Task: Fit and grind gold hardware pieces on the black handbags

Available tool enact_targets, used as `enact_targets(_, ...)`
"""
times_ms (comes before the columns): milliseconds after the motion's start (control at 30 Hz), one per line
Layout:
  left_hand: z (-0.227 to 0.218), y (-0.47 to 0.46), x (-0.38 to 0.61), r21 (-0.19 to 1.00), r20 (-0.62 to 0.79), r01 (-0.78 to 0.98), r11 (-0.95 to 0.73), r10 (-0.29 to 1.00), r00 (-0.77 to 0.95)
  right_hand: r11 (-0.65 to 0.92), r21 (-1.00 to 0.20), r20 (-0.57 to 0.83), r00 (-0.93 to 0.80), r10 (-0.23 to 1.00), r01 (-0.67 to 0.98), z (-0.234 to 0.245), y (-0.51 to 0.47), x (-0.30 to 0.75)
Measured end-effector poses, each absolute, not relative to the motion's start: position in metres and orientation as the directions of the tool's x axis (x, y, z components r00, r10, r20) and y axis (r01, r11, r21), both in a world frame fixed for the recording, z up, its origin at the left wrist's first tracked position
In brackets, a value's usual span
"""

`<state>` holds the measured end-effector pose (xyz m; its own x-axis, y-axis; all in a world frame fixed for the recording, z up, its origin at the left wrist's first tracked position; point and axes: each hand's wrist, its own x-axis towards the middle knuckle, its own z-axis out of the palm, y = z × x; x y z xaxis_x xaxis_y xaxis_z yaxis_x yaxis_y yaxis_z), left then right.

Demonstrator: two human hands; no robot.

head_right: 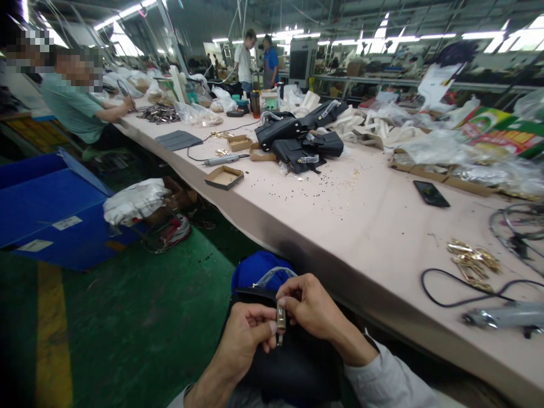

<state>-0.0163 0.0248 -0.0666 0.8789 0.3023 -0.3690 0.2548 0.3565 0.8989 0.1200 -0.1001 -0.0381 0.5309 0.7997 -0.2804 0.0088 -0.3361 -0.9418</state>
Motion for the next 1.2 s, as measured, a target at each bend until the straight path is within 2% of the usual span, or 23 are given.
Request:
enact_targets(133,-0.066,0.018,-0.015,0.840,-0.438,0.262,0.475,0.308,0.845,-0.349,-0.932,-0.231,0.583,0.779,0.097,-0.040,-0.103,0.114)
enact_targets(267,-0.068,0.010,-0.014,0.825,-0.494,0.269,0.497,0.405,0.769,-0.360,-0.920,-0.179,0.652,0.737,0.154,-0.044,-0.104,0.102)
enact_targets(367,-0.067,0.008,-0.015,0.836,-0.486,0.243,0.492,0.459,0.743,-0.233,-0.906,0.063,0.658,0.750,0.352,-0.049,-0.110,0.091)
enact_targets(433,-0.066,0.009,-0.017,0.823,-0.505,0.247,0.511,0.459,0.731,-0.096,-0.838,0.261,0.548,0.795,0.537,-0.053,-0.115,0.087)
enact_targets(500,-0.064,0.010,-0.017,0.791,-0.540,0.260,0.554,0.430,0.723,0.005,-0.739,0.400,0.433,0.808,0.674,-0.059,-0.121,0.084)
enact_targets(633,-0.061,0.013,-0.016,0.695,-0.611,0.286,0.660,0.333,0.718,0.042,-0.529,0.567,0.315,0.761,0.848,-0.073,-0.123,0.083)
enact_targets(700,-0.058,0.013,-0.016,0.684,-0.624,0.301,0.664,0.319,0.713,0.037,-0.496,0.593,0.307,0.744,0.868,-0.076,-0.121,0.084)
enact_targets(800,-0.053,0.010,-0.022,0.815,-0.545,0.330,0.477,0.437,0.715,0.004,-0.577,0.544,0.380,0.748,0.816,-0.075,-0.118,0.087)
enact_targets(900,-0.049,0.011,-0.027,0.966,-0.233,0.252,0.050,0.581,0.780,-0.028,-0.678,0.458,0.452,0.766,0.735,-0.069,-0.116,0.093)
enact_targets(1000,-0.048,0.018,-0.025,0.945,0.143,0.026,-0.326,0.483,0.864,-0.039,-0.738,0.396,0.479,0.783,0.673,-0.063,-0.115,0.097)
enact_targets(1067,-0.047,0.024,-0.019,0.890,0.295,-0.110,-0.442,0.375,0.879,-0.045,-0.762,0.369,0.490,0.790,0.646,-0.060,-0.114,0.099)
enact_targets(1133,-0.044,0.030,-0.012,0.861,0.347,-0.161,-0.482,0.326,0.880,-0.048,-0.783,0.346,0.498,0.795,0.620,-0.058,-0.114,0.099)
enact_targets(1200,-0.039,0.033,-0.007,0.860,0.321,-0.138,-0.491,0.313,0.894,-0.053,-0.800,0.321,0.500,0.804,0.598,-0.057,-0.115,0.100)
